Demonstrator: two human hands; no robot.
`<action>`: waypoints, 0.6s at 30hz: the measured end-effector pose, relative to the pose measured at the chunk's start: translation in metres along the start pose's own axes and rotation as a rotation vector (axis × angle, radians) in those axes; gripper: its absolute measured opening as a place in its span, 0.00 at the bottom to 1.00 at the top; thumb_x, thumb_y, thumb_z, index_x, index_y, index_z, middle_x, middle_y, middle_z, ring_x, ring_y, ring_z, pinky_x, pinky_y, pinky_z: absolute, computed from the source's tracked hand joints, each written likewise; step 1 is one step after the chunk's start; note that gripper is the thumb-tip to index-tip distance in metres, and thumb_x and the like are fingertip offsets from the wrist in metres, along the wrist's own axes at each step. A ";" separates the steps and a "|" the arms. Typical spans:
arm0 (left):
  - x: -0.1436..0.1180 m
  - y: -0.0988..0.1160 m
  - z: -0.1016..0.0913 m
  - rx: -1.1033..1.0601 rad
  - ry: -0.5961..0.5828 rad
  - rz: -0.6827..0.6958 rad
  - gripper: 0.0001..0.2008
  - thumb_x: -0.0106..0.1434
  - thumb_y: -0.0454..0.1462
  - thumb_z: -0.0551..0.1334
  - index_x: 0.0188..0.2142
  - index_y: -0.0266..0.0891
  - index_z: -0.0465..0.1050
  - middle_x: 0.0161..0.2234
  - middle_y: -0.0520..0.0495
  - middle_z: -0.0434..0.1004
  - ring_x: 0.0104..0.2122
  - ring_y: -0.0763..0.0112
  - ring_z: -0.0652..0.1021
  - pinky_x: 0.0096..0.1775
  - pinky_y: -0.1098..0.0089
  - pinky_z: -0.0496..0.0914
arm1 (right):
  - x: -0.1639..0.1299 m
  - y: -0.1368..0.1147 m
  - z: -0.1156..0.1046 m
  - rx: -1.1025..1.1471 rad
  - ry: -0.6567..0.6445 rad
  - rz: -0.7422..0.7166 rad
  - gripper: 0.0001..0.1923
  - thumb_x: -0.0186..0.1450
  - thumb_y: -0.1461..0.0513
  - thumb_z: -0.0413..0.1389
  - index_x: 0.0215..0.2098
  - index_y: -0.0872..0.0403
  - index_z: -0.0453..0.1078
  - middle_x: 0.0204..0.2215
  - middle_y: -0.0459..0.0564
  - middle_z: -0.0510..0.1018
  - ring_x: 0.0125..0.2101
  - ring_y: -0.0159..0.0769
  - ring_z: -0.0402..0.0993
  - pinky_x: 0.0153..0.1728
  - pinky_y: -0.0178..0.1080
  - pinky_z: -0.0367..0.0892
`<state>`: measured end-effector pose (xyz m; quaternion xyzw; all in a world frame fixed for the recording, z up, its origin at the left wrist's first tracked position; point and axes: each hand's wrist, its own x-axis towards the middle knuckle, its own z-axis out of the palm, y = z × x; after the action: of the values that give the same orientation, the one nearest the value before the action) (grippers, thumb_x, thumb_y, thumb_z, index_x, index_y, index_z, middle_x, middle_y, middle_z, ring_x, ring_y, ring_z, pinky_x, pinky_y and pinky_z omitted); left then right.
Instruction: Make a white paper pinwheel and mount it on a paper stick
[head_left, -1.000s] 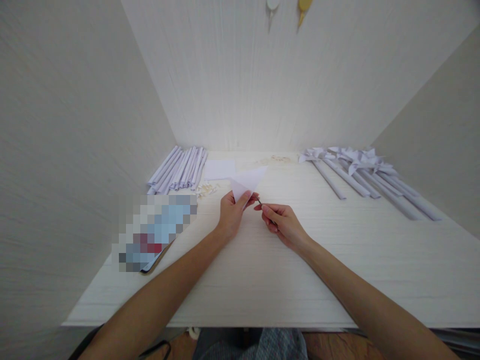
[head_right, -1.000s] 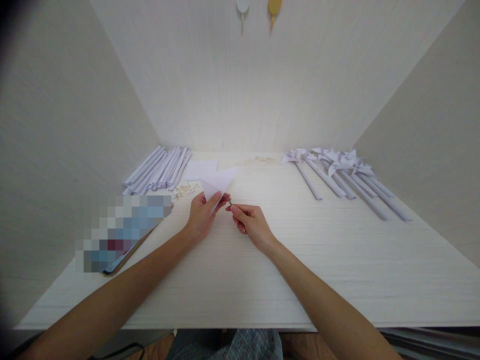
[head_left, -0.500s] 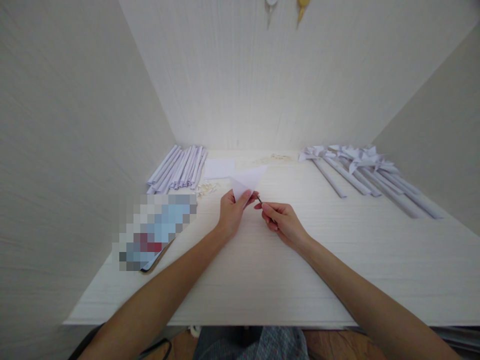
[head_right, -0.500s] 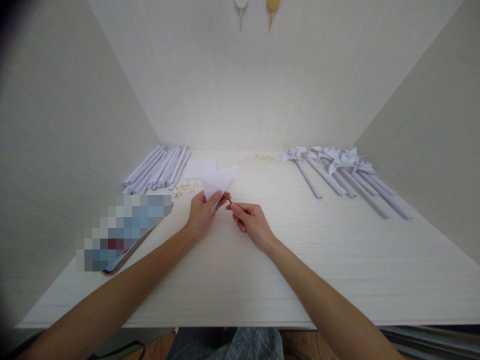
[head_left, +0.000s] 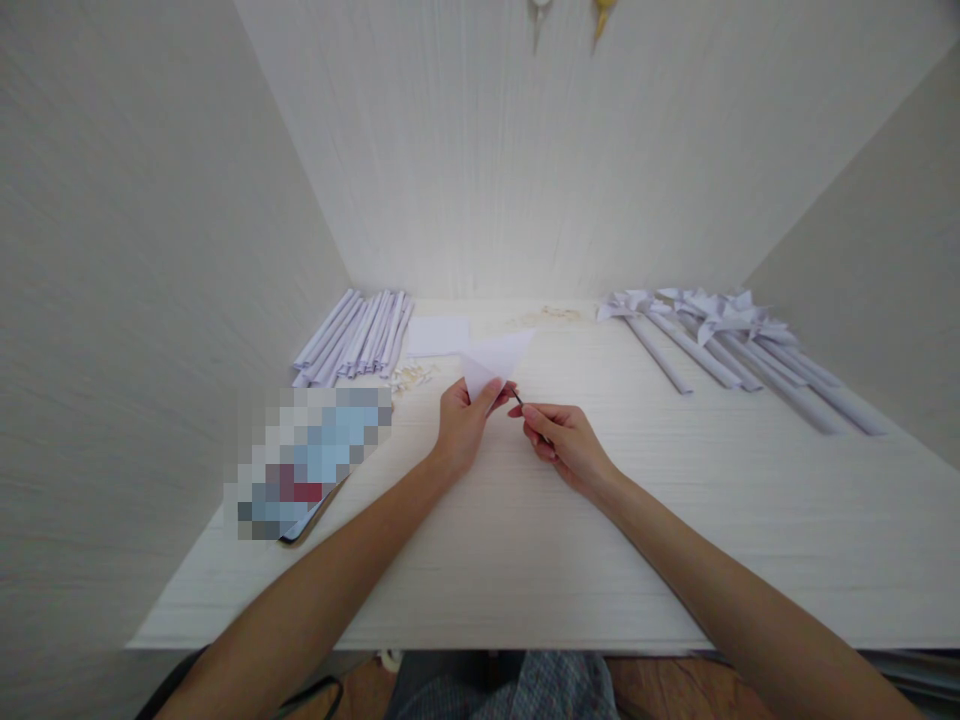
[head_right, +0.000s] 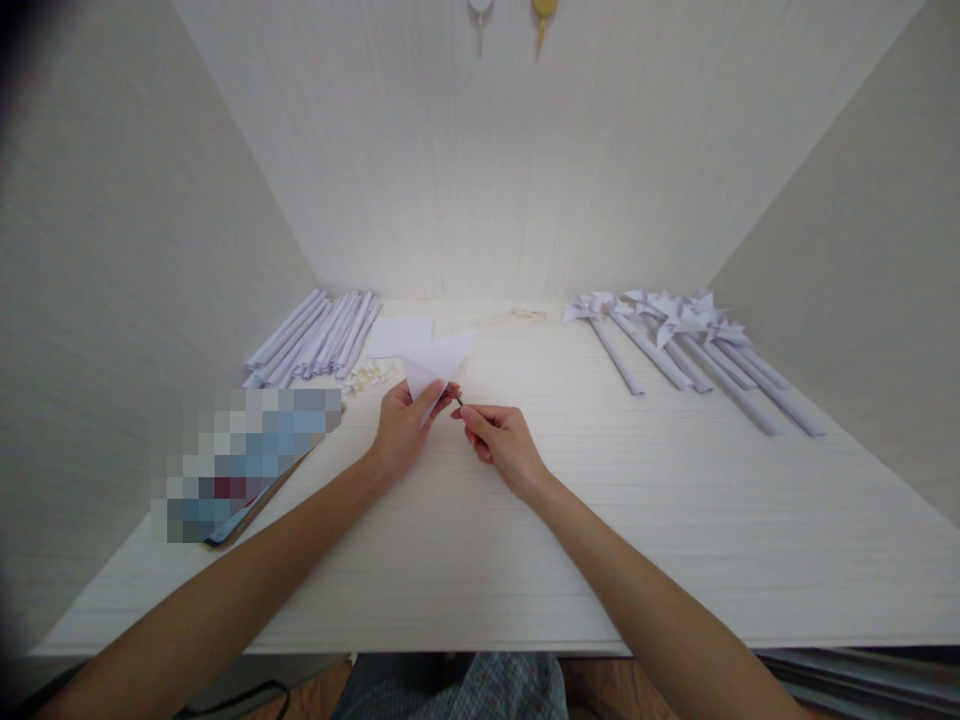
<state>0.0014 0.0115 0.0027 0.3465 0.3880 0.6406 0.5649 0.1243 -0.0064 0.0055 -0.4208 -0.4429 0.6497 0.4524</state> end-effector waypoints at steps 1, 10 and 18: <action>0.000 0.000 0.000 -0.003 -0.001 -0.002 0.09 0.45 0.38 0.66 0.25 0.34 0.71 0.24 0.49 0.76 0.27 0.76 0.75 0.37 0.70 0.70 | 0.000 0.000 0.000 0.006 0.003 0.001 0.18 0.47 0.52 0.60 0.25 0.60 0.72 0.12 0.38 0.59 0.11 0.18 0.47 0.13 0.32 0.37; 0.000 0.001 0.001 0.000 0.001 -0.016 0.09 0.45 0.38 0.66 0.24 0.34 0.71 0.24 0.49 0.76 0.27 0.75 0.74 0.37 0.70 0.70 | 0.001 0.002 0.000 0.010 -0.002 -0.005 0.18 0.48 0.52 0.60 0.26 0.60 0.72 0.12 0.38 0.58 0.11 0.18 0.45 0.14 0.32 0.36; 0.007 0.007 -0.009 0.017 -0.071 -0.088 0.11 0.43 0.38 0.67 0.24 0.33 0.72 0.24 0.47 0.76 0.26 0.74 0.75 0.34 0.70 0.69 | 0.000 -0.002 -0.003 -0.006 -0.037 0.038 0.17 0.48 0.53 0.60 0.26 0.60 0.72 0.12 0.38 0.60 0.11 0.18 0.46 0.14 0.32 0.35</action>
<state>-0.0103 0.0171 0.0049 0.3566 0.3881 0.5990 0.6029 0.1273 -0.0053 0.0067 -0.4184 -0.4450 0.6645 0.4306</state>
